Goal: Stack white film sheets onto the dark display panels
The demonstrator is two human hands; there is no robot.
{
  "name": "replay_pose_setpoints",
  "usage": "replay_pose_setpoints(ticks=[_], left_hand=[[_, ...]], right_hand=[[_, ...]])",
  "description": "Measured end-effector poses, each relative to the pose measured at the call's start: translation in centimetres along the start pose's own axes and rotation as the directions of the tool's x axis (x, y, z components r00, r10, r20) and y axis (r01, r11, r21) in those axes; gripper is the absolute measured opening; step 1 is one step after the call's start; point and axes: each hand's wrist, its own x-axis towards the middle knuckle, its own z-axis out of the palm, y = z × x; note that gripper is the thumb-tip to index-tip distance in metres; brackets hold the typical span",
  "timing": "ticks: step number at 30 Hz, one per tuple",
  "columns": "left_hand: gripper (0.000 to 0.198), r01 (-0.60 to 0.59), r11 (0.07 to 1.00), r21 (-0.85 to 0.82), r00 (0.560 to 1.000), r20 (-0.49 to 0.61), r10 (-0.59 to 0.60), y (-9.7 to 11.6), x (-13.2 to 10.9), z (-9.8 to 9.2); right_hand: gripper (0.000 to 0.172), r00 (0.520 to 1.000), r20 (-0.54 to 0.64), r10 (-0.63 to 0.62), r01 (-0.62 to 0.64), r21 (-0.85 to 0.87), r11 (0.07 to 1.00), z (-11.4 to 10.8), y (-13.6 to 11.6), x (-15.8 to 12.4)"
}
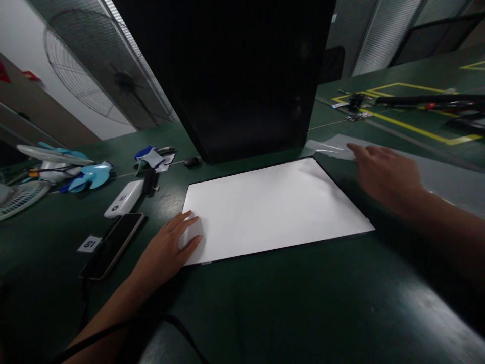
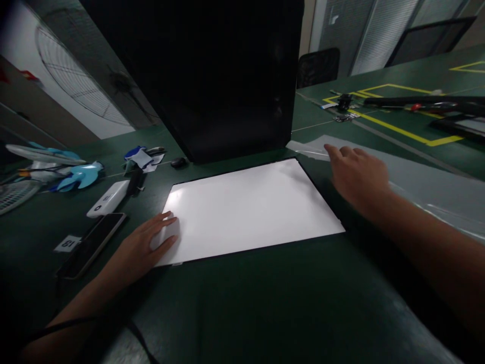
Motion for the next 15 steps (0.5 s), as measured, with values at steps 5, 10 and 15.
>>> replay_pose_setpoints(ticks=[5, 10, 15], left_hand=[[0.067, 0.016, 1.000, -0.005, 1.000, 0.016, -0.016, 0.2, 0.0, -0.2], [0.068, 0.024, 1.000, -0.004, 1.000, 0.013, -0.024, 0.4, 0.0, -0.2], [0.067, 0.013, 1.000, 0.000, 1.000, 0.002, -0.013, 0.1, 0.0, 0.0]], right_hand=[[0.061, 0.957, -0.142, -0.253, 0.247, -0.060, 0.967, -2.0, -3.3, -2.3], [0.061, 0.735, -0.283, -0.616, 0.638, -0.019, 0.769, -1.7, -5.6, -4.1], [0.065, 0.472, -0.364, -0.803, 0.879, 0.115, 0.463, -1.0, -7.3, -5.7]])
